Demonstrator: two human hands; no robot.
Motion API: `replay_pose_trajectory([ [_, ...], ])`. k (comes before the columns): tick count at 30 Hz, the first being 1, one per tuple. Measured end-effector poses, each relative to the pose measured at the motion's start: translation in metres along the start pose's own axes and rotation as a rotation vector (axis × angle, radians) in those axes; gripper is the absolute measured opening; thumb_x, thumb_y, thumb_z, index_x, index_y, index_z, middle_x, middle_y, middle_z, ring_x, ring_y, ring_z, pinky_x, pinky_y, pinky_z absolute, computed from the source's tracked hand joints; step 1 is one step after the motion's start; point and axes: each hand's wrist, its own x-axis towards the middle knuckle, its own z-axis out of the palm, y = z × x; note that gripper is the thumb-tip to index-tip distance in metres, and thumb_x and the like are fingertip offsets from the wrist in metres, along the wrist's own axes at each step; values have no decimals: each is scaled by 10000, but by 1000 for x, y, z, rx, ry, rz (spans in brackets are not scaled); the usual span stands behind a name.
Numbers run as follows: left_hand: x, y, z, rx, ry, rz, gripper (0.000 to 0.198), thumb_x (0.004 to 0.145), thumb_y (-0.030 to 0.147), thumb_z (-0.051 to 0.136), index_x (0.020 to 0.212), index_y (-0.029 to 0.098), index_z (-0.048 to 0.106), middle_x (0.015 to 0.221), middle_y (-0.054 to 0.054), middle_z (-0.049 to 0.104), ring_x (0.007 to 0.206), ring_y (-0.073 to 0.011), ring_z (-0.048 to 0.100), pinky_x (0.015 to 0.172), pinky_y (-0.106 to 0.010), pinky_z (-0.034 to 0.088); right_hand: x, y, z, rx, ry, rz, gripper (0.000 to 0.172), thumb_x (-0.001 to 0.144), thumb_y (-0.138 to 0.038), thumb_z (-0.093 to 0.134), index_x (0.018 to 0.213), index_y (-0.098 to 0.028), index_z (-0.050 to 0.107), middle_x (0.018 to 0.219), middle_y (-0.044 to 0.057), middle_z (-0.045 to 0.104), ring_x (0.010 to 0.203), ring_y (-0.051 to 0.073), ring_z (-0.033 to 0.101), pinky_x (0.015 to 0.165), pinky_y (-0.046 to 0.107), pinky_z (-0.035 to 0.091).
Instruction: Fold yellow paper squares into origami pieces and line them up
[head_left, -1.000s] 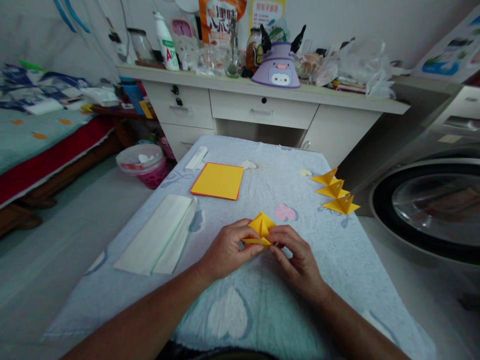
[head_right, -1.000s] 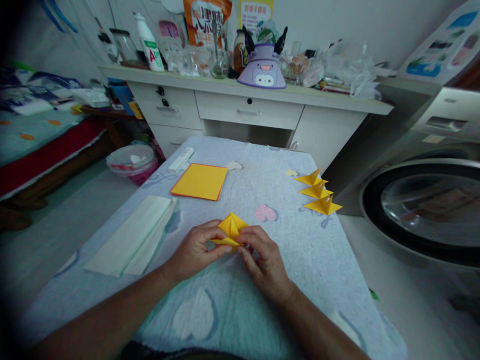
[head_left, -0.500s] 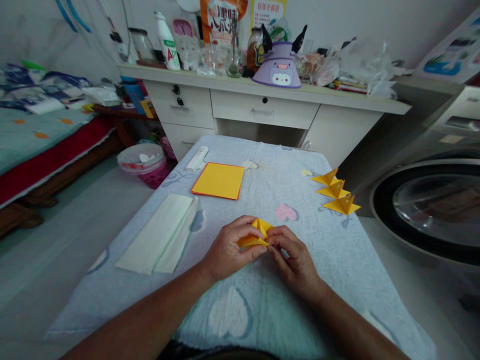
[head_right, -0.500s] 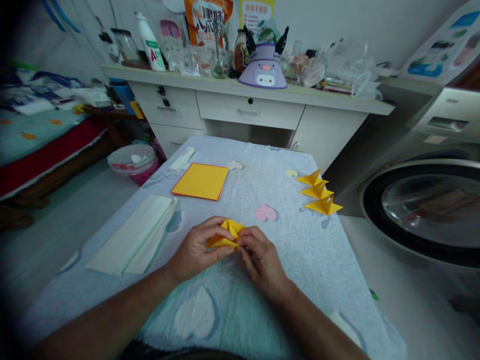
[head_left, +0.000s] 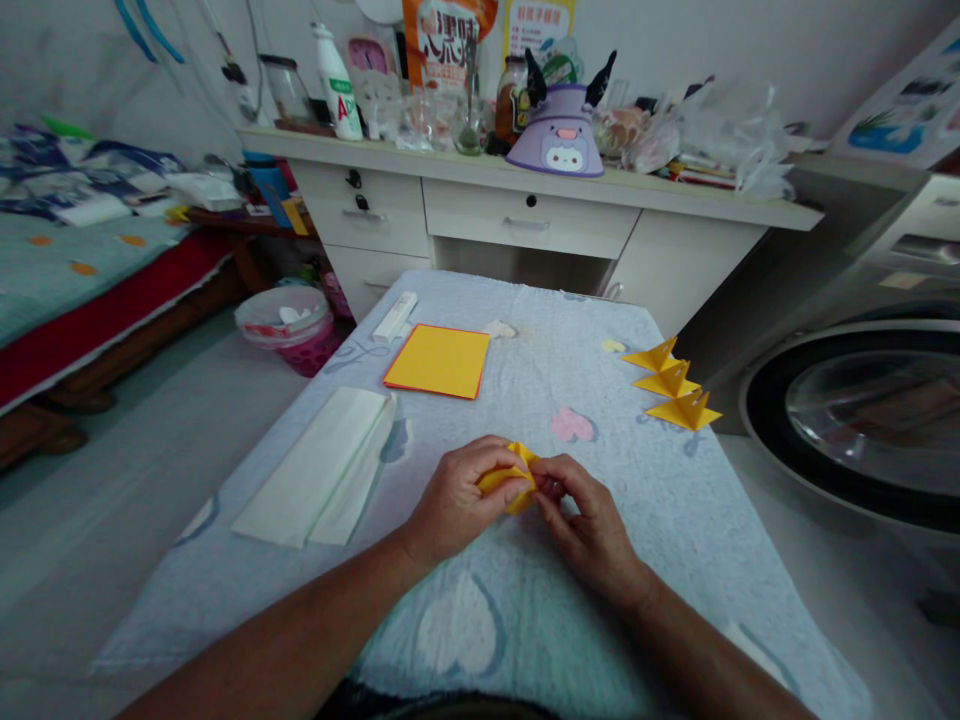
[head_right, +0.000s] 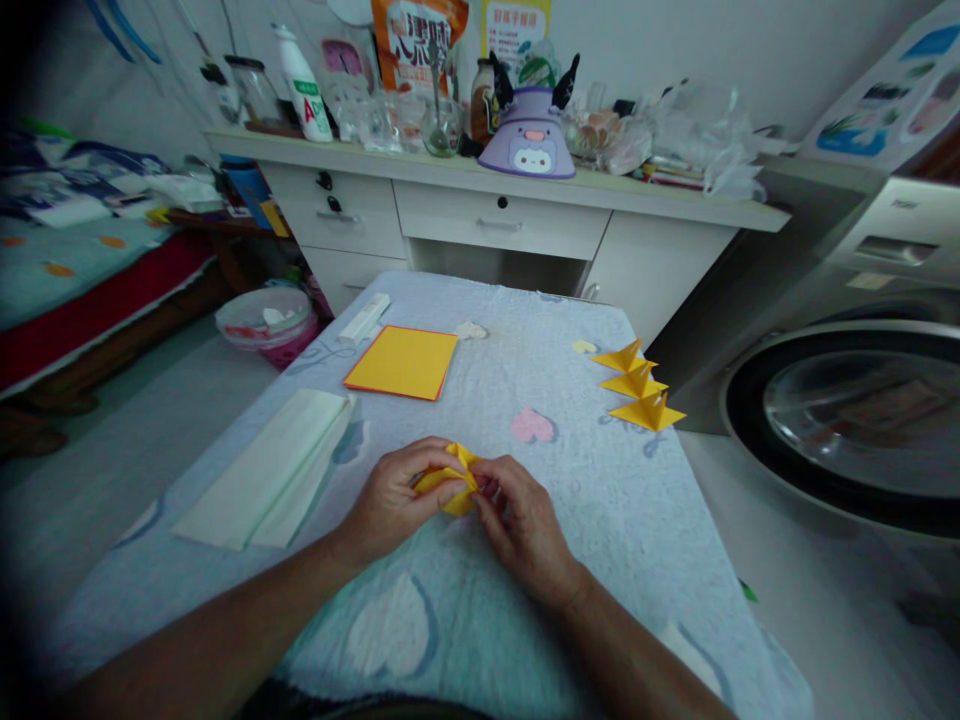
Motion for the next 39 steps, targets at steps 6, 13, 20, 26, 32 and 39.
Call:
replay_pose_trajectory([
  [6, -5, -8, 3, -32, -1, -119, 204, 803, 164, 658, 995, 201, 598, 946, -21, 673, 869, -146, 650, 777, -240, 501, 1, 1, -2, -30, -6, -91, 328, 908, -101, 504, 1190, -264, 542, 922, 32, 601, 793, 149, 570, 679, 278, 490],
  [13, -4, -5, 4, -133, -7, -179, 566, 811, 143, 651, 1316, 249, 416, 970, -11, 690, 879, -138, 667, 817, -239, 491, 2, 0, 0, -20, -26, -91, 335, 919, -81, 485, 1182, -282, 539, 932, 25, 609, 834, 152, 568, 712, 283, 477],
  [20, -3, -4, 4, -153, -31, -231, 531, 801, 154, 661, 1283, 258, 464, 964, -1, 677, 855, -136, 657, 800, -241, 483, 0, 0, 2, 21, -25, 31, 215, 916, -151, 535, 1097, -262, 567, 899, 15, 582, 747, 133, 560, 661, 255, 474],
  [26, -1, -6, 0, -343, -159, -386, 480, 787, 248, 684, 1228, 197, 502, 1055, -58, 645, 887, -173, 640, 758, -272, 499, 1, 2, 0, 31, 62, 101, 169, 916, -159, 526, 1045, -250, 588, 861, 7, 577, 743, 133, 557, 652, 249, 467],
  [32, 1, -10, 2, -539, -102, -431, 653, 792, 249, 683, 1348, 230, 342, 925, -7, 633, 830, -154, 632, 729, -266, 489, 3, 1, -1, 51, 81, 129, 147, 924, -176, 523, 1021, -248, 609, 879, 13, 598, 776, 138, 572, 668, 248, 468],
  [39, -4, -9, 2, -339, -103, -297, 325, 878, 235, 586, 1191, 253, 503, 1215, -59, 594, 1029, -170, 609, 844, -278, 484, 3, 2, 0, 30, 61, 122, 141, 924, -179, 513, 1006, -231, 615, 853, 14, 579, 745, 137, 547, 648, 252, 440],
])
